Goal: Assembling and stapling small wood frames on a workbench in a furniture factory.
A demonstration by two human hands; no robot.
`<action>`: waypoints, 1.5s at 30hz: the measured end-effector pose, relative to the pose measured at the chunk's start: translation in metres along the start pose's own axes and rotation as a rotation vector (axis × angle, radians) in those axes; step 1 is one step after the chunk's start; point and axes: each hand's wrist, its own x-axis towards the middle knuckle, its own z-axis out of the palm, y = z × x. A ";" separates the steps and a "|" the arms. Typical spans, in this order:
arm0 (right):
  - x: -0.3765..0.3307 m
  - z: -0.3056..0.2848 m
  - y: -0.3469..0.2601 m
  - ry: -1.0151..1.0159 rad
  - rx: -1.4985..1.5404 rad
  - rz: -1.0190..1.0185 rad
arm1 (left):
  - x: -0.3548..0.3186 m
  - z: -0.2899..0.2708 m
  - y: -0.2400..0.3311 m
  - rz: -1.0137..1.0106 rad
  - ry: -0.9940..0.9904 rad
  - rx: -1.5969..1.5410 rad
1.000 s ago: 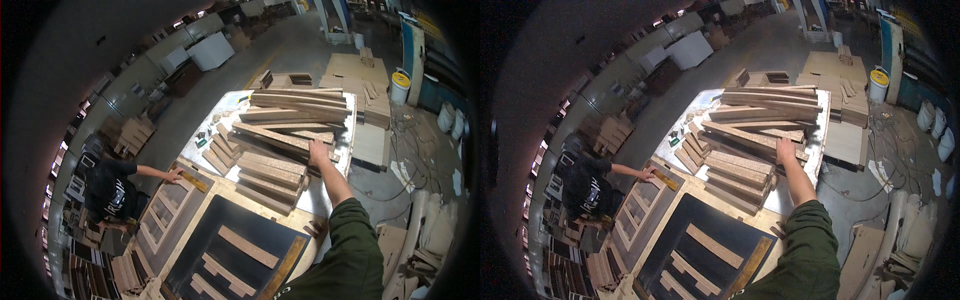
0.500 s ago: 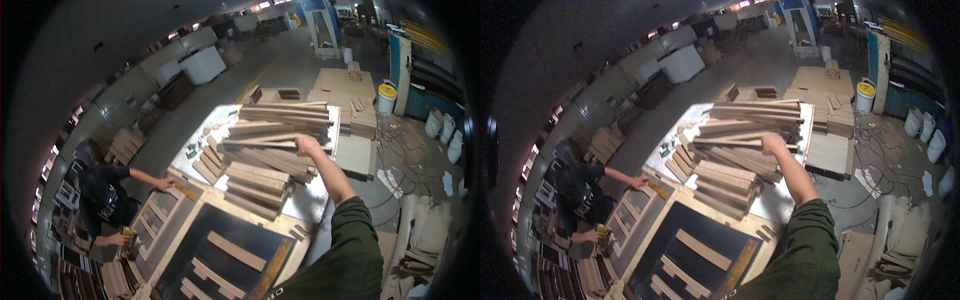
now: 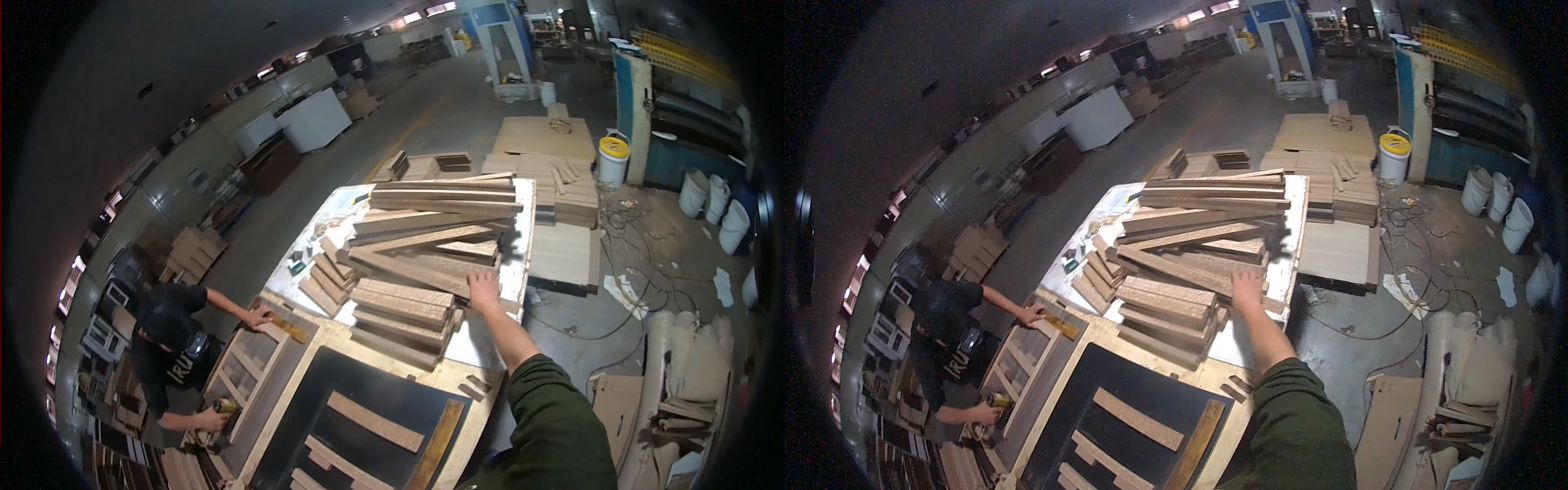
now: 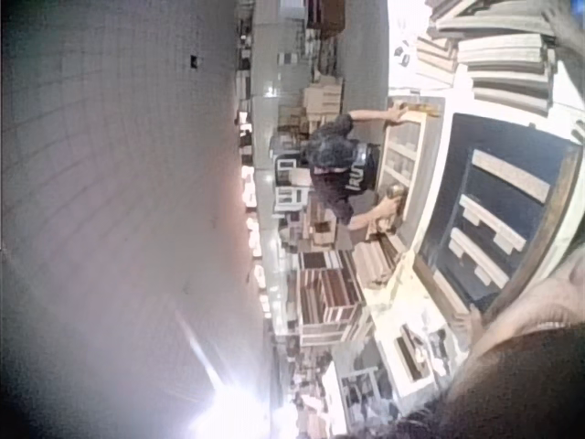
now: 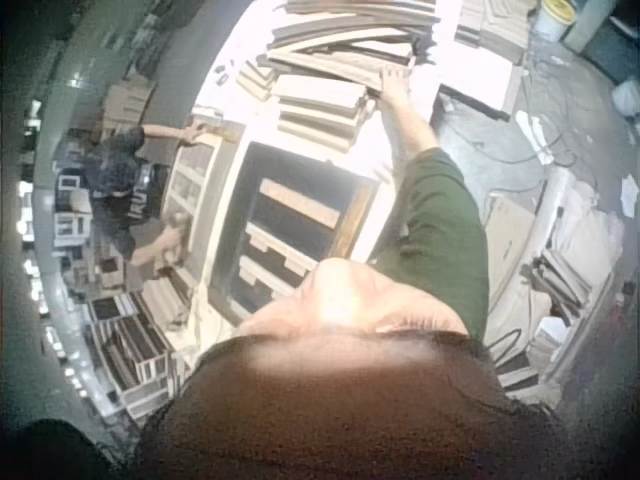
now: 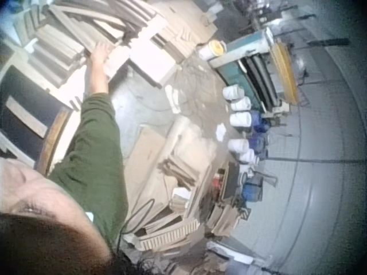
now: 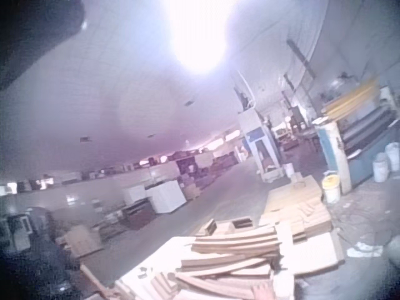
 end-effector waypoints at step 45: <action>-0.168 -0.087 -0.146 -1.086 0.507 -0.605 | 0.070 -0.164 0.087 -0.351 -0.513 -0.089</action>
